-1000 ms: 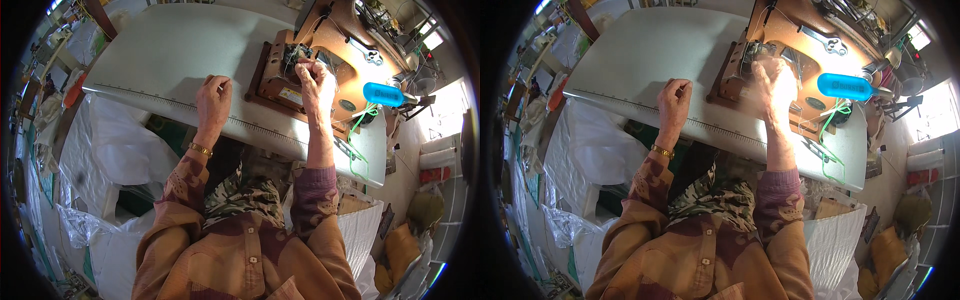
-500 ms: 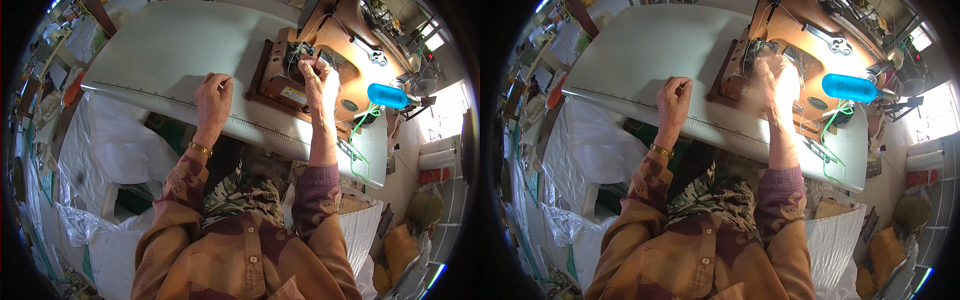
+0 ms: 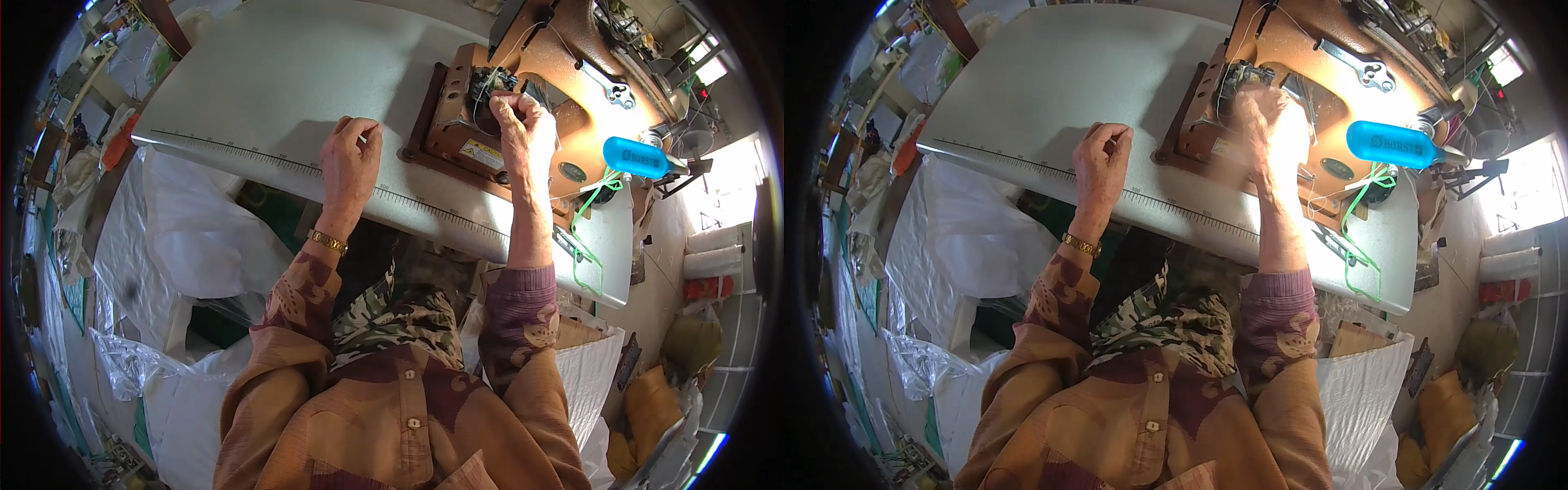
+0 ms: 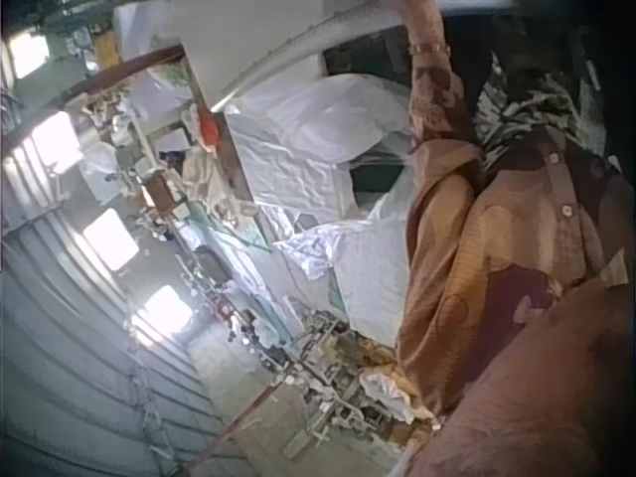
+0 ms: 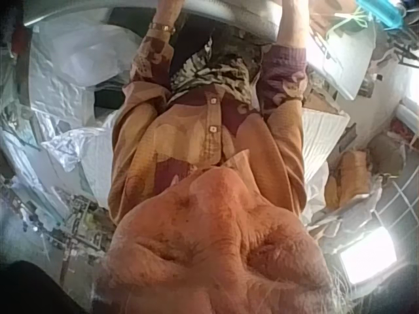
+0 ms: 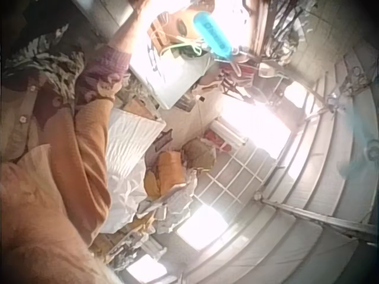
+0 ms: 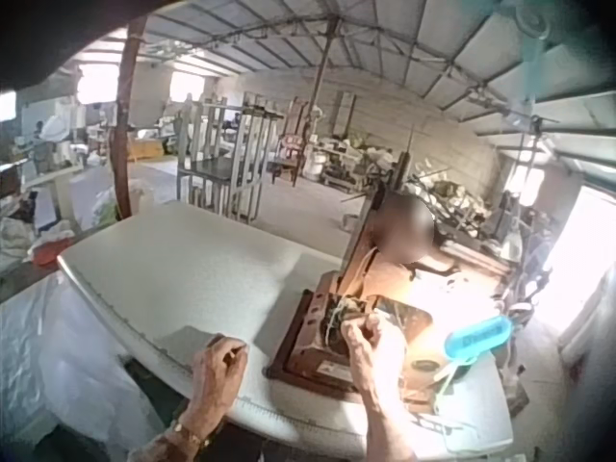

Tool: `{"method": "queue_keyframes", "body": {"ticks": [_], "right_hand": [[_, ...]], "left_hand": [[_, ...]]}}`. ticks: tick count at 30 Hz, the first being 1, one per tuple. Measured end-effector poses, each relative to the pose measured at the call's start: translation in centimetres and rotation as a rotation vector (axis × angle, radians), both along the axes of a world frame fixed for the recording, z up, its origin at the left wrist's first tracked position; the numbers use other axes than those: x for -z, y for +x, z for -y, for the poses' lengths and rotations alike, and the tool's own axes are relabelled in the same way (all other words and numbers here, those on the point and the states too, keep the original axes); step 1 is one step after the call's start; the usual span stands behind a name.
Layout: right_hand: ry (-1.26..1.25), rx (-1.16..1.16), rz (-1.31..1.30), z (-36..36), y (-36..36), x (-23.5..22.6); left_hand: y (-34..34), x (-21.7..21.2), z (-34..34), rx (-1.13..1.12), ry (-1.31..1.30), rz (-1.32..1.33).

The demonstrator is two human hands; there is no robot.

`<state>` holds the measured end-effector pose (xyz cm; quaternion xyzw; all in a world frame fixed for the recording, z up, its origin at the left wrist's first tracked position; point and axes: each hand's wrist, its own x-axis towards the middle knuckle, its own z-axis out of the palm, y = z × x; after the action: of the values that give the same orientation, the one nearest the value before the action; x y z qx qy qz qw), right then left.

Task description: The person operates a sewing machine to stitch a white plastic bag. They guide the bag under the needle, cut threads with scissors, and adjust the machine's threading and tension components. The person also handles a small metal piece and a green ribbon during the process.

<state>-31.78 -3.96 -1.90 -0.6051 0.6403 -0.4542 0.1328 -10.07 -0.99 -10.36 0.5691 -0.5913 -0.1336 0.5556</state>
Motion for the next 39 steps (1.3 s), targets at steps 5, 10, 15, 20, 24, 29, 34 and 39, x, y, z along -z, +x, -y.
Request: {"method": "queue_keyframes", "body": {"ticks": [5, 10, 15, 20, 24, 29, 34, 39], "right_hand": [[0.012, 0.012, 0.025, -0.4, 0.6, -0.5], [-0.023, 0.03, 0.003, -0.3, 0.4, -0.1], [-0.076, 0.129, -0.124, 0.1, 0.7, 0.5], [-0.088, 0.106, -0.079, -0.1, 0.9, 0.5], [-0.155, 0.069, -0.083, -0.1, 0.4, 1.0], [-0.205, 0.034, -0.055, 0.1, 0.2, 1.7], [-0.18, 0.077, -0.091, -0.2, 0.8, 1.1], [-0.201, 0.084, -0.065, 0.4, 0.6, 1.9]], "left_hand": [[0.1, 0.1, 0.0, -0.012, -0.001, 0.0], [0.0, -0.1, -0.1, 0.0, -0.02, 0.01], [0.0, 0.2, 0.0, -0.002, -0.014, -0.002], [0.1, 0.1, 0.0, -0.001, 0.006, 0.005], [0.1, -0.2, -0.2, 0.013, 0.035, 0.016], [0.1, -0.2, -0.2, 0.013, 0.043, 0.017], [0.2, 0.0, -0.2, 0.012, 0.055, 0.012], [0.0, 0.2, 0.1, 0.009, -0.023, -0.006]]}}
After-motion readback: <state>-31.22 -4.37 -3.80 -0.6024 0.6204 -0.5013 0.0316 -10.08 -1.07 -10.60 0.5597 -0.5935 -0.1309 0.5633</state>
